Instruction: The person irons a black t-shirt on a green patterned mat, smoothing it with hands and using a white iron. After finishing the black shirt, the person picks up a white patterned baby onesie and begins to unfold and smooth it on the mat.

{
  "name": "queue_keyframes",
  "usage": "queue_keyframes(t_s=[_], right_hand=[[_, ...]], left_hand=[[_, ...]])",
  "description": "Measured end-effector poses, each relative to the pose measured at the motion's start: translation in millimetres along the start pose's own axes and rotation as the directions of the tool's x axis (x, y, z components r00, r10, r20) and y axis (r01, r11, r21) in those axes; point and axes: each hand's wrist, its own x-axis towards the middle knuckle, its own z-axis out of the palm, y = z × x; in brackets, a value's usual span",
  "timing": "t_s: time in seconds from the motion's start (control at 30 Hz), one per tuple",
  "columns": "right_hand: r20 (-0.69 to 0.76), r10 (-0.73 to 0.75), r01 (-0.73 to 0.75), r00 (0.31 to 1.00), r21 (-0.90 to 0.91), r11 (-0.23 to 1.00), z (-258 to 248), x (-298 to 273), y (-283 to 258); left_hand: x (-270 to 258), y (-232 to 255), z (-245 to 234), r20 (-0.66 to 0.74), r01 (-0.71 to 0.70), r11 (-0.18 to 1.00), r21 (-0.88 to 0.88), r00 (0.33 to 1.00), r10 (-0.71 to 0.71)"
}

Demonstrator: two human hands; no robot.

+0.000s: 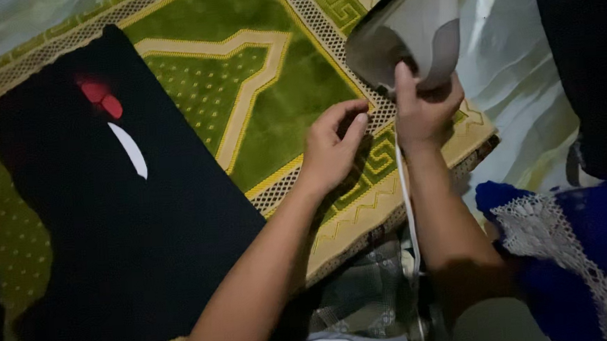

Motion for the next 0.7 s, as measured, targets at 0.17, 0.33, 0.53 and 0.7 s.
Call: queue_keyframes(t_s=[0.17, 0.33, 0.53, 0.7], right_hand=[[0.119, 0.122, -0.120, 0.985, -0.029, 0.992, 7, -22, -38], [0.212, 0.061, -0.050, 0.975, -0.056, 0.997, 16, -50, -49], [0.124, 0.061, -0.039, 0.990, -0.168, 0.985, 13, -59, -30], [0.028, 0.029, -0.024, 0.999, -0.166, 0.986, 14, -61, -18]], left_hand=[[0, 6, -1, -0.013, 0.070, 0.978, -0.196, 0.997, -0.073], [-3, 6, -8, 0.009, -0.030, 0.964, -0.265, 0.999, 0.033], [-1, 4, -10, 0.032, -0.055, 0.977, -0.205, 0.998, 0.063], [-1, 0, -8, 0.056, -0.012, 0.976, -0.219, 0.998, 0.025]])
